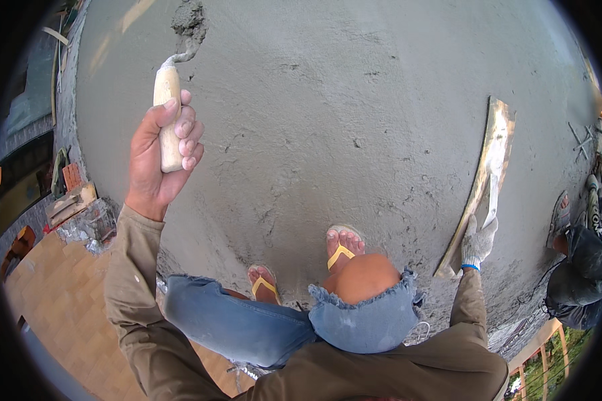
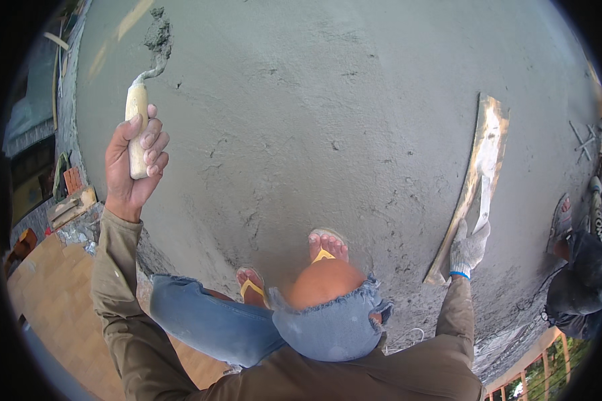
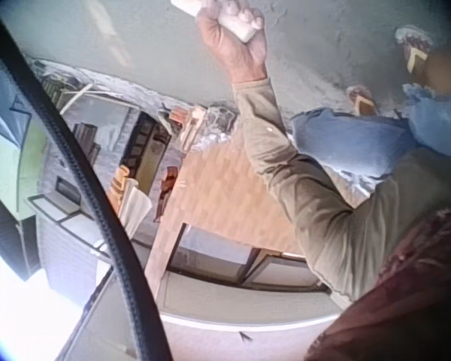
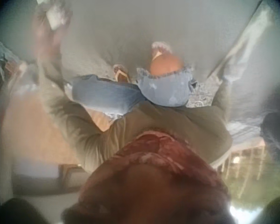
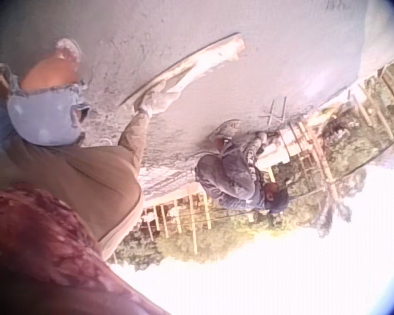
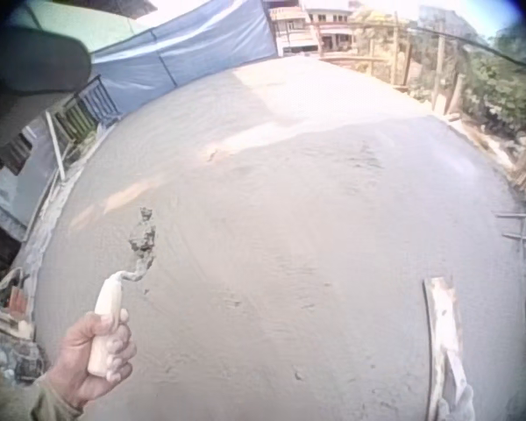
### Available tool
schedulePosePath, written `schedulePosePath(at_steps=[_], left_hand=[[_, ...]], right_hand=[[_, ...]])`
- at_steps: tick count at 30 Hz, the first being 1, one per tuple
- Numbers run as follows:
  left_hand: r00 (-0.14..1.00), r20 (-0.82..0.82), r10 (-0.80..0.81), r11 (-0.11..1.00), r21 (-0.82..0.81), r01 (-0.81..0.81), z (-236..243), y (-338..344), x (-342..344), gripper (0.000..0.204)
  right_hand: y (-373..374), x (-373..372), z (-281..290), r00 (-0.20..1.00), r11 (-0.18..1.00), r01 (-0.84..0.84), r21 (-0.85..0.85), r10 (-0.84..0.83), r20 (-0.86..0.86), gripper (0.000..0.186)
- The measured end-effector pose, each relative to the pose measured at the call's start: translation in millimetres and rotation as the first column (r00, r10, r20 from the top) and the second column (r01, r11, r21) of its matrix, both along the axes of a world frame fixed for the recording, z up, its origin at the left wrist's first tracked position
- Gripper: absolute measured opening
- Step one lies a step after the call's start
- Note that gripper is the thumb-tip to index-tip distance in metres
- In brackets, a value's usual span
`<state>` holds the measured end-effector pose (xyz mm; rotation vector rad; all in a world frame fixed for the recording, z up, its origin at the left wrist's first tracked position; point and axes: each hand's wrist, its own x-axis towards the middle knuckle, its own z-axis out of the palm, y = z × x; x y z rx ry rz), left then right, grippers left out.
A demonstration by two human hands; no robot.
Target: The person smooths wet concrete on a rooftop using a trowel and a wooden float. They repeatedly spread and level the concrete over a wire mesh base, working across different sections of the surface.
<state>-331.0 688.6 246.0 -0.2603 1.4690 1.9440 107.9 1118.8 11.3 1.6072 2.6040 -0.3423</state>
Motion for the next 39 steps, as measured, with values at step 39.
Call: schedulePosePath(at_steps=[39], left_hand=[[0.97, -0.242, 0.017, 0.908, -0.402, -0.116, -69, 80, -365, 0.024]], right_hand=[[-30, -23, 34, 0.886, 0.84, 0.437, -0.321, -0.464, -0.01, 0.06]])
